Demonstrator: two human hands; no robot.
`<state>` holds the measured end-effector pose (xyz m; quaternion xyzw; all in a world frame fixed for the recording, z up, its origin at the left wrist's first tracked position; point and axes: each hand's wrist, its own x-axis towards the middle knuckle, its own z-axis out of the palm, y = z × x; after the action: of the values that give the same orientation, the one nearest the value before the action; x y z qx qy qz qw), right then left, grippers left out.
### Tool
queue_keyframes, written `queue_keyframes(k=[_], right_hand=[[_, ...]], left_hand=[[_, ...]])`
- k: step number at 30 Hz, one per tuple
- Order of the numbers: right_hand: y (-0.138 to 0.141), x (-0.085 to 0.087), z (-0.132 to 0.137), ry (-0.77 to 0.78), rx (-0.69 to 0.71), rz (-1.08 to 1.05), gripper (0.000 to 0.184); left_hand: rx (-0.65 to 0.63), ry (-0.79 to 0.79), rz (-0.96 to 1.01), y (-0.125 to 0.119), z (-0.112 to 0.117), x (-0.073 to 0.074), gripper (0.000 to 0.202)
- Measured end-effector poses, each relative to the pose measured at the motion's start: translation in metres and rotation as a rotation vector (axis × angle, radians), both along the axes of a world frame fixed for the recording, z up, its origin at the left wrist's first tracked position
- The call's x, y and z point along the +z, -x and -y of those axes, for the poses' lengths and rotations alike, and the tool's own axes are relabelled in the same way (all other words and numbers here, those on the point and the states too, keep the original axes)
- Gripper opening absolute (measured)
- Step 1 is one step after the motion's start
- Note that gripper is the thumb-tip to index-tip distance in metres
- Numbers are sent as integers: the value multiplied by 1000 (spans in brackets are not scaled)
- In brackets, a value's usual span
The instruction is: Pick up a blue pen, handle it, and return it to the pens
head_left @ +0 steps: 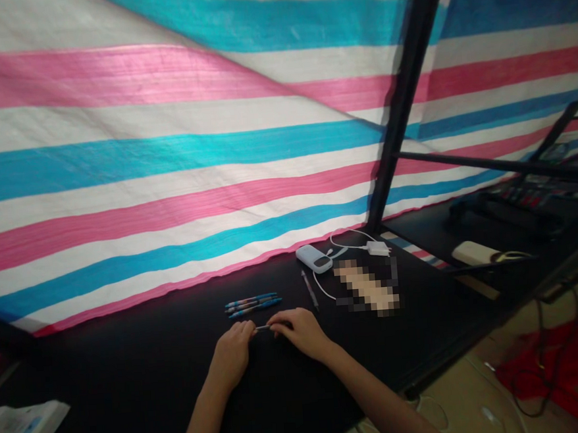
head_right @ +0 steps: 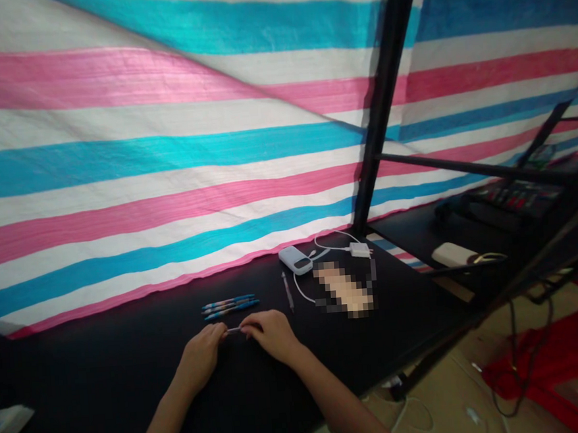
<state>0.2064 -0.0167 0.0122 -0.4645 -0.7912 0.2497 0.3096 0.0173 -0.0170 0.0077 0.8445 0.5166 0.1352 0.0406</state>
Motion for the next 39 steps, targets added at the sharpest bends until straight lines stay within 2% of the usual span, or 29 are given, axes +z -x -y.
queue_keyframes(k=[1, 4, 8, 10, 11, 13, 14, 18, 21, 24, 28, 35, 39], right_hand=[[0, -1, -1, -22, -3, -29, 16], [0, -3, -2, -39, -25, -109, 44], [-1, -3, -2, 98, 16, -72, 24], [-1, -3, -1, 74, 19, -66, 19], [-1, -2, -1, 44, 13, -80, 21], [-1, -2, -2, 24, 3, -135, 40], [-1, -3, -2, 47, 6, -162, 43], [-2, -7, -5, 181, 48, -176, 26], [-2, -7, -5, 92, 37, -157, 23], [-1, -6, -5, 49, 23, -177, 42], [-2, -10, -6, 143, 50, -123, 27], [-3, -10, -6, -23, -22, 34, 18], [-1, -7, -5, -76, -76, 94, 23]], left_hand=[[1, 2, 2, 0, 0, 1, 22], [4, 6, 10, 0, 0, 1, 22], [-16, 10, 8, -1, 0, -1, 20], [-10, 10, 2, -1, 0, -1, 20], [-5, 11, -3, -1, 0, -1, 21], [1, 14, -18, -1, 0, 1, 21], [-3, 14, -27, -2, 0, 1, 21], [-28, 11, -68, -3, 1, 3, 22], [-26, 3, -83, -3, 1, 3, 22], [-30, -6, -87, -4, 1, 3, 22], [-42, 4, -88, -3, 1, 3, 23], [-25, 33, -82, -3, -2, -1, 22], [-19, 36, -85, -3, -2, -1, 22]])
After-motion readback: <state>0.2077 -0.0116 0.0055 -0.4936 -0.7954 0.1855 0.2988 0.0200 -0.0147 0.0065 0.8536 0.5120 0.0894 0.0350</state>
